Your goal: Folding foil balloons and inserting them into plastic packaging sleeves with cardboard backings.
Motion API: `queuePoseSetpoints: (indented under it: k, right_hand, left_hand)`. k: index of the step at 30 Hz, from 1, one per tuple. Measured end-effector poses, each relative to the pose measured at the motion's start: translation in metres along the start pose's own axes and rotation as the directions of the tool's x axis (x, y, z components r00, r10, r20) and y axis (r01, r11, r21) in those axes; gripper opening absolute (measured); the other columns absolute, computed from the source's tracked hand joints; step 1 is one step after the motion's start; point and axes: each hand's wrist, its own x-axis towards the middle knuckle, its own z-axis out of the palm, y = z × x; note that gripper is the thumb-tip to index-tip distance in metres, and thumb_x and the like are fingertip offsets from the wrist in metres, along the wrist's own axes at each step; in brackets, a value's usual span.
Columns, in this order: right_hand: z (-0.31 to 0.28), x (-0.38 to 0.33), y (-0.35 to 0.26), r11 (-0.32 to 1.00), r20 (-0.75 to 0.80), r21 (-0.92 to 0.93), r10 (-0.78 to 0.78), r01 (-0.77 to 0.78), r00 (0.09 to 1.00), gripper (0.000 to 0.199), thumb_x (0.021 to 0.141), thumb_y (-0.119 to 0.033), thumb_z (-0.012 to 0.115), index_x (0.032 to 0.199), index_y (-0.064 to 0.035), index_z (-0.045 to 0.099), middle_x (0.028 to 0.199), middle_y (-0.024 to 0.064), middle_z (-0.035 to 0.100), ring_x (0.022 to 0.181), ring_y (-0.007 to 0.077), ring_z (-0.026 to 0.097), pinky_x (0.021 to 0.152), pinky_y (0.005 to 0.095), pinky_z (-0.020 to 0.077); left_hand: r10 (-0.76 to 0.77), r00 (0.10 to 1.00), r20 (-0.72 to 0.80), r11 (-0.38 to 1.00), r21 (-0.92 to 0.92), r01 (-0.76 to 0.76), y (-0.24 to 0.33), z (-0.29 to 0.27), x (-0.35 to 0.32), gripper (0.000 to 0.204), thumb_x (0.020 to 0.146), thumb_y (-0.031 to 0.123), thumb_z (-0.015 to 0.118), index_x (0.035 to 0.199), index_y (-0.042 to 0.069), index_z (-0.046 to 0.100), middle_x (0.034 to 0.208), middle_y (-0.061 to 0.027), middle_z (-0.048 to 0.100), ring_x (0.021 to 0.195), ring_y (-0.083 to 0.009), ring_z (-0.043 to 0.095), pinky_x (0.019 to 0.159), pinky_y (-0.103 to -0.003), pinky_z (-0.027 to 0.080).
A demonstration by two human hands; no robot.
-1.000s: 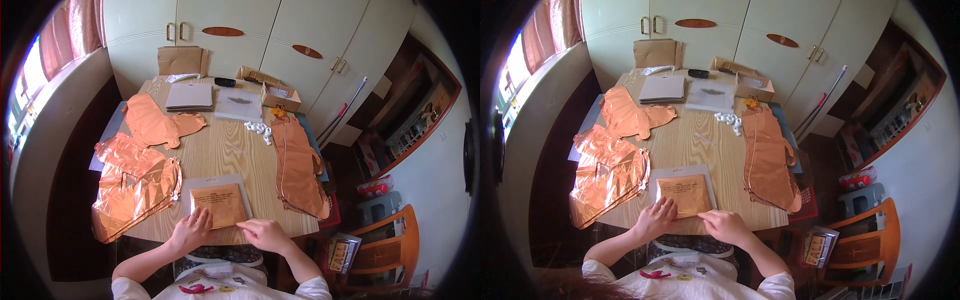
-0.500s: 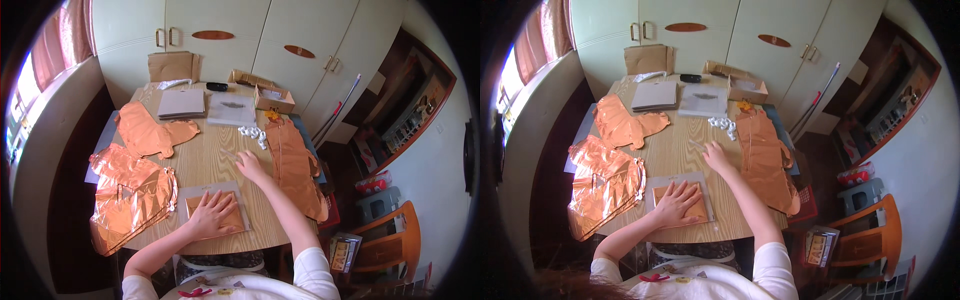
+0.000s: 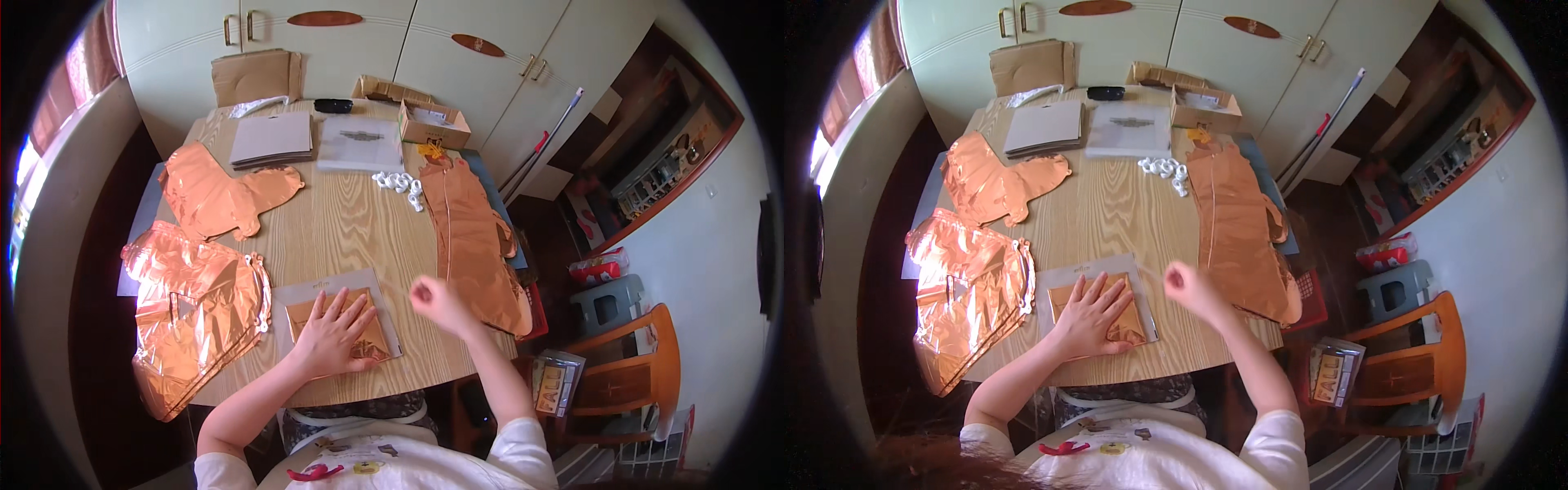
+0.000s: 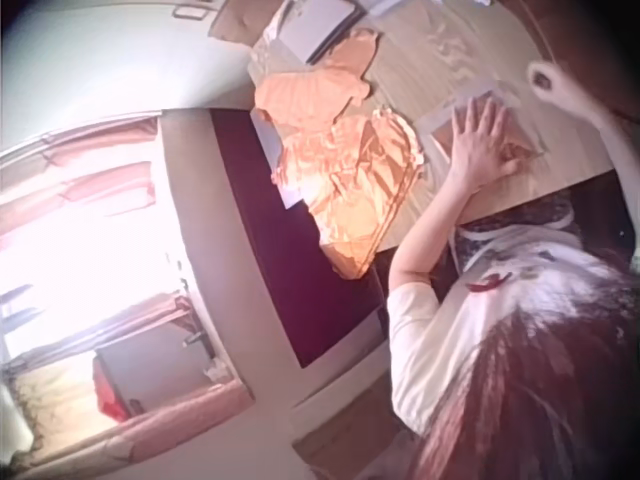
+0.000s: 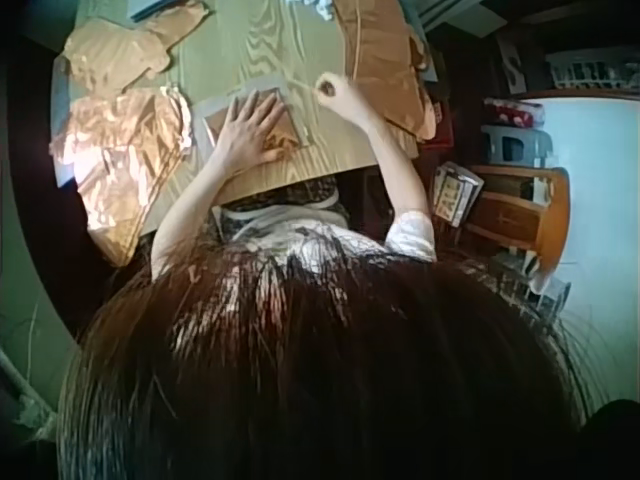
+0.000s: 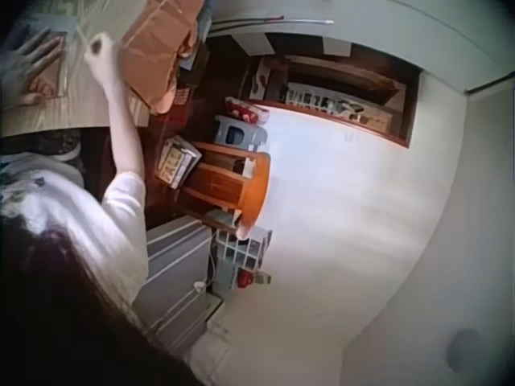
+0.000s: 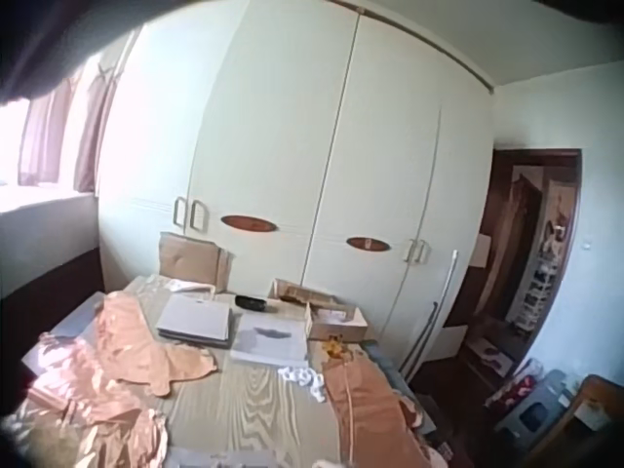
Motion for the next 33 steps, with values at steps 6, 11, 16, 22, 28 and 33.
queuePoseSetpoints:
  k: [6,11,16,22,28,33]
  right_hand:
    - [0.02,-0.138,-0.011,0.999,-0.043,-0.006,-0.044,0.044,0.998,0.01,0.082,-0.004,0.069,0.091,-0.006,0.065,0.076,0.0069,0.065,0.067,0.0163,0.067,0.062,0.0291,0.0536]
    - [0.047,-0.155,-0.003,0.998,-0.143,-0.017,-0.061,0.059,0.988,0.011,0.079,0.0,0.07,0.084,-0.0034,0.061,0.075,0.008,0.062,0.065,0.0186,0.066,0.059,0.0295,0.0534]
    - [0.049,-0.153,-0.002,0.998,-0.222,-0.056,-0.051,0.039,0.974,0.011,0.078,0.0,0.07,0.083,-0.0028,0.061,0.073,0.0076,0.061,0.063,0.0173,0.066,0.056,0.0281,0.053]
    - [0.058,-0.154,-0.013,0.983,-0.303,-0.174,-0.117,0.066,0.946,0.016,0.075,0.0,0.07,0.079,-0.0065,0.056,0.07,0.0067,0.057,0.061,0.0238,0.062,0.055,0.0346,0.0513]
    - [0.063,-0.155,-0.003,0.968,-0.341,-0.243,-0.143,0.06,0.929,0.016,0.075,-0.001,0.069,0.08,-0.0074,0.055,0.071,0.0078,0.056,0.062,0.027,0.061,0.056,0.038,0.0514]
    - [0.082,-0.14,-0.016,0.913,-0.378,-0.403,-0.226,0.06,0.898,0.014,0.079,-0.005,0.068,0.084,-0.0088,0.055,0.071,0.008,0.055,0.063,0.0276,0.06,0.057,0.0381,0.0517]
  left_hand:
    - [-0.005,1.0,0.007,1.0,-0.012,0.005,-0.001,-0.002,0.0,0.096,0.079,0.076,0.047,0.149,0.011,0.037,0.153,-0.0134,0.036,0.144,-0.0404,0.024,0.116,-0.061,0.01]
    - [-0.009,1.0,0.01,1.0,0.022,0.009,0.001,-0.003,0.001,0.093,0.08,0.076,0.044,0.148,0.013,0.038,0.152,-0.0126,0.038,0.144,-0.0392,0.025,0.115,-0.061,0.01]
    - [-0.008,1.0,0.013,0.999,0.034,0.008,0.001,-0.002,0.001,0.094,0.08,0.077,0.044,0.148,0.013,0.039,0.152,-0.012,0.038,0.145,-0.0391,0.025,0.115,-0.061,0.01]
    - [-0.017,1.0,0.014,0.999,0.044,0.016,0.001,-0.001,0.002,0.093,0.081,0.077,0.042,0.149,0.013,0.038,0.153,-0.0119,0.038,0.145,-0.039,0.024,0.116,-0.061,0.009]
    - [-0.026,1.0,0.011,0.999,0.036,0.025,0.002,-0.001,0.0,0.093,0.081,0.076,0.043,0.148,0.013,0.038,0.153,-0.0123,0.037,0.145,-0.039,0.024,0.116,-0.061,0.009]
    - [-0.013,1.0,0.004,0.999,0.047,0.013,0.002,0.0,0.001,0.093,0.081,0.076,0.043,0.149,0.013,0.038,0.153,-0.0123,0.037,0.145,-0.0391,0.024,0.116,-0.061,0.009]
